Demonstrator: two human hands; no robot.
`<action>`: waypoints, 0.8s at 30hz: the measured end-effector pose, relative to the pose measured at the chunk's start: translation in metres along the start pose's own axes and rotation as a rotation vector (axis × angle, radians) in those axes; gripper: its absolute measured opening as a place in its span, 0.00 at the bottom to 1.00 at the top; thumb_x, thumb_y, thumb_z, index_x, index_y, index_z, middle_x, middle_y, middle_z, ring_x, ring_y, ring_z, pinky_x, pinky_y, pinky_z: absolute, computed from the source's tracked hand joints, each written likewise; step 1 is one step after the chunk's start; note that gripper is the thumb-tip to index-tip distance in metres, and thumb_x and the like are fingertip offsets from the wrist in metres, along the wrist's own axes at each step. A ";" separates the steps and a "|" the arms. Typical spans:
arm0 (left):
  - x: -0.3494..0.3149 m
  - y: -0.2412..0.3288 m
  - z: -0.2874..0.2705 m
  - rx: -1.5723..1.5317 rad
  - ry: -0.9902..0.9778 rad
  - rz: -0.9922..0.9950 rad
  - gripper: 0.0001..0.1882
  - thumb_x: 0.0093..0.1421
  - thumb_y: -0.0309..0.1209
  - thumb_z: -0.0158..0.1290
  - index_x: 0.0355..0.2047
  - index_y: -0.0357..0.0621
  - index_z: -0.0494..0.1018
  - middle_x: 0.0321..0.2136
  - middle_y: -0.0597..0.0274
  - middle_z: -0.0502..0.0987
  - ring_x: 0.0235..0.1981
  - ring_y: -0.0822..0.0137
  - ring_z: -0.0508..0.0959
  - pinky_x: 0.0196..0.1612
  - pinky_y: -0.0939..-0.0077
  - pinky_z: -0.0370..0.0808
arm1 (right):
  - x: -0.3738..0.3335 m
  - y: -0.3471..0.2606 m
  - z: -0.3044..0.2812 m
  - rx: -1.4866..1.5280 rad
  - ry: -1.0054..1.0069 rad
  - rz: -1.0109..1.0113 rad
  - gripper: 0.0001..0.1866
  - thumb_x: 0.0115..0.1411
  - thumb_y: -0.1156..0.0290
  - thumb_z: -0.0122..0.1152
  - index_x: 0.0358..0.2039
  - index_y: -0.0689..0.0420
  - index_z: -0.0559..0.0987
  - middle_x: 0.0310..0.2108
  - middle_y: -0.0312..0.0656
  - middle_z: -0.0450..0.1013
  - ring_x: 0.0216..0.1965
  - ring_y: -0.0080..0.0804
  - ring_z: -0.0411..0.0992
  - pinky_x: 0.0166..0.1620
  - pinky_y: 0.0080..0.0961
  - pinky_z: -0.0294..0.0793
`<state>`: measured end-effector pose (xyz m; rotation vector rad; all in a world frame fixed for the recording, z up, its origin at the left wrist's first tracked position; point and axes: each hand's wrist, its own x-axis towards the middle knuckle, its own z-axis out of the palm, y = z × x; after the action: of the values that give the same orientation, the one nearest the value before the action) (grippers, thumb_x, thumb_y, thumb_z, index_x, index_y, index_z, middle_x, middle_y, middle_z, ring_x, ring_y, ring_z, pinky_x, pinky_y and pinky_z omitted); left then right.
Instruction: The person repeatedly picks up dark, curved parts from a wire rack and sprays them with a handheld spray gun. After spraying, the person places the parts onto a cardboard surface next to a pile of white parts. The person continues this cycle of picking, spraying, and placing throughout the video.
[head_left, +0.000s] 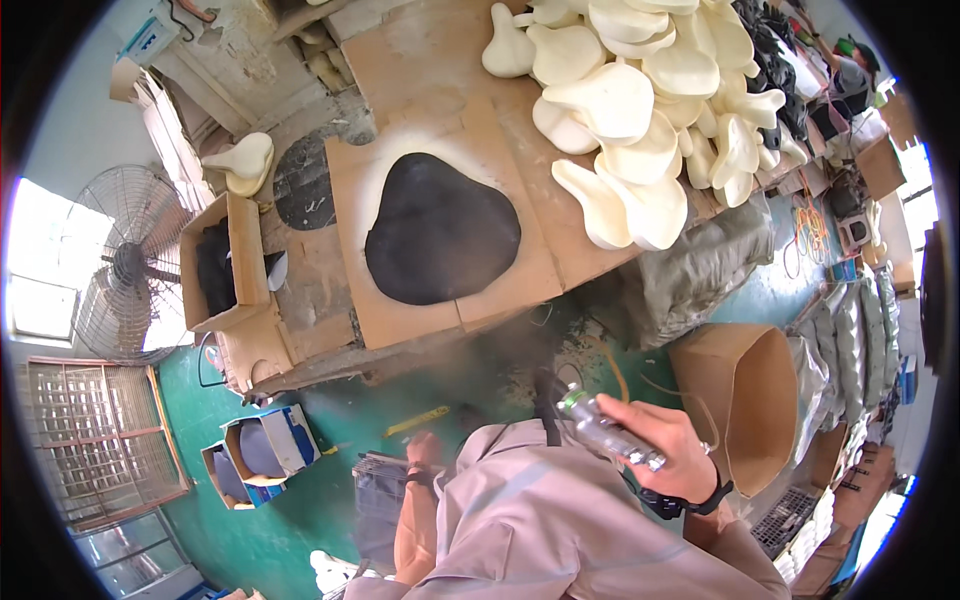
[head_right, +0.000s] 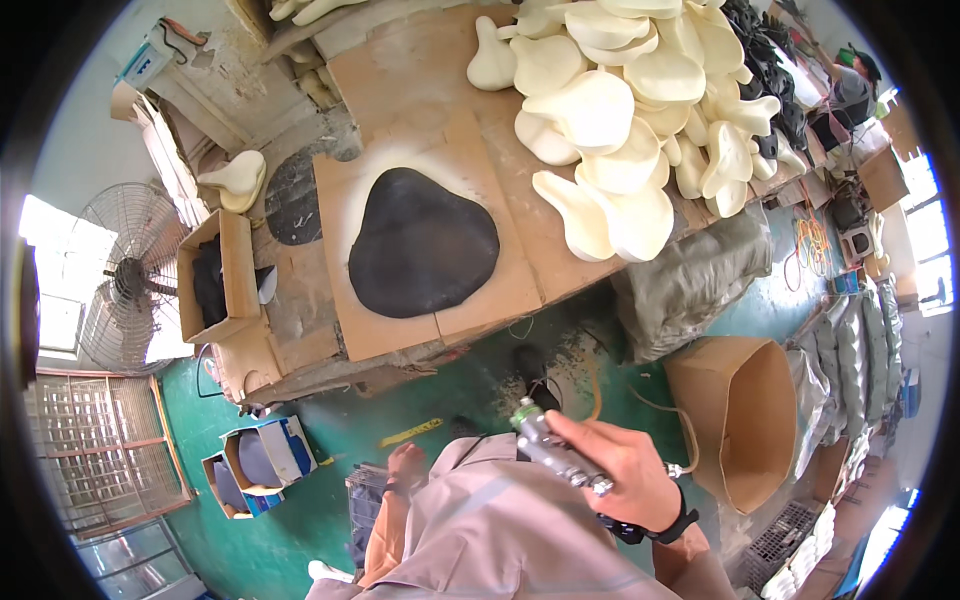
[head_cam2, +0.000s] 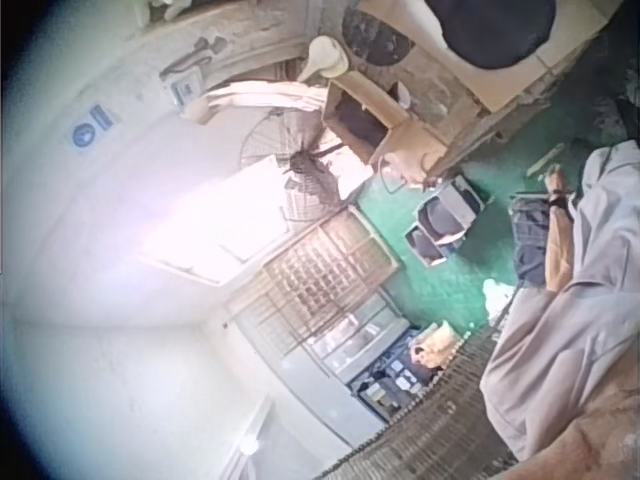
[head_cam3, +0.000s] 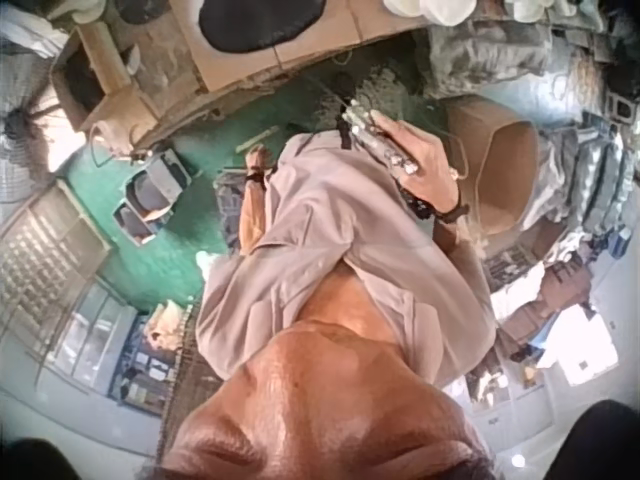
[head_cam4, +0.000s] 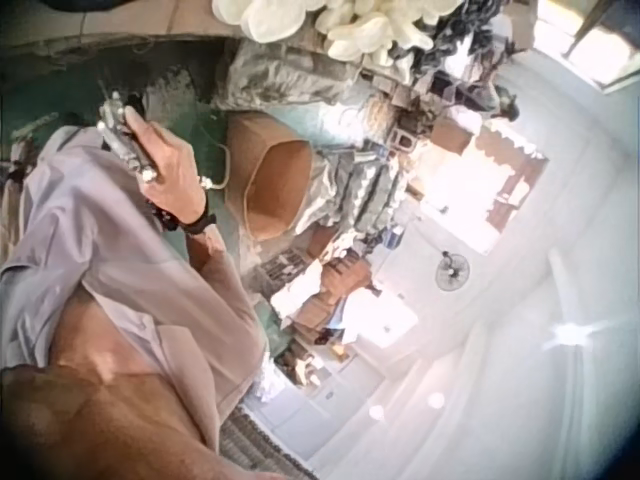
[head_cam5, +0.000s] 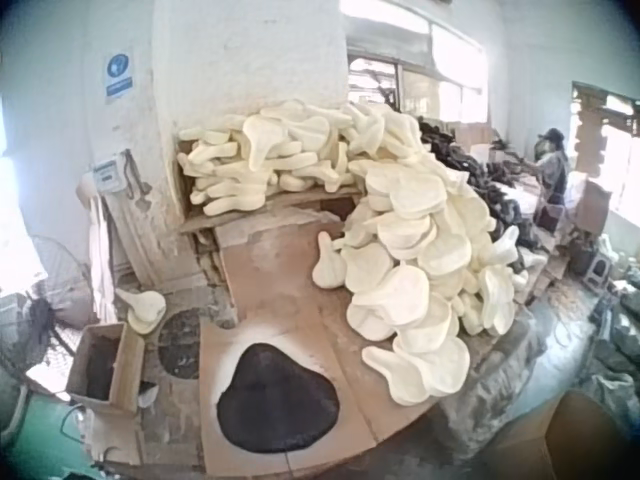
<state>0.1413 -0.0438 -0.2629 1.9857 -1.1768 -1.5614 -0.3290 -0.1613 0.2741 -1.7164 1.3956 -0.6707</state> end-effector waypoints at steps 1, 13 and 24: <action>-0.001 0.000 -0.002 0.148 -0.024 0.045 0.22 0.64 0.35 0.55 0.55 0.38 0.71 0.42 0.54 0.80 0.41 0.59 0.82 0.42 0.66 0.79 | 0.006 -0.005 -0.001 0.014 -0.030 -0.017 0.39 0.42 0.85 0.61 0.60 0.60 0.72 0.39 0.51 0.77 0.37 0.51 0.76 0.40 0.34 0.76; -0.018 -0.034 0.008 0.111 -0.104 0.168 0.07 0.47 0.36 0.59 0.27 0.53 0.78 0.33 0.63 0.81 0.40 0.56 0.80 0.41 0.64 0.79 | 0.027 -0.004 -0.008 -0.088 0.174 -0.061 0.38 0.42 0.86 0.58 0.60 0.60 0.73 0.38 0.53 0.77 0.34 0.52 0.76 0.38 0.34 0.76; -0.019 -0.017 0.011 0.932 -0.135 0.310 0.10 0.51 0.41 0.59 0.31 0.53 0.80 0.37 0.60 0.82 0.39 0.55 0.81 0.44 0.65 0.79 | 0.032 -0.008 -0.020 -0.099 0.022 -0.090 0.36 0.43 0.86 0.60 0.58 0.62 0.74 0.39 0.52 0.78 0.37 0.51 0.78 0.41 0.32 0.77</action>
<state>0.1371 -0.0168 -0.2661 2.0136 -2.4510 -1.0721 -0.3326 -0.1969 0.2889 -1.8645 1.3933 -0.6813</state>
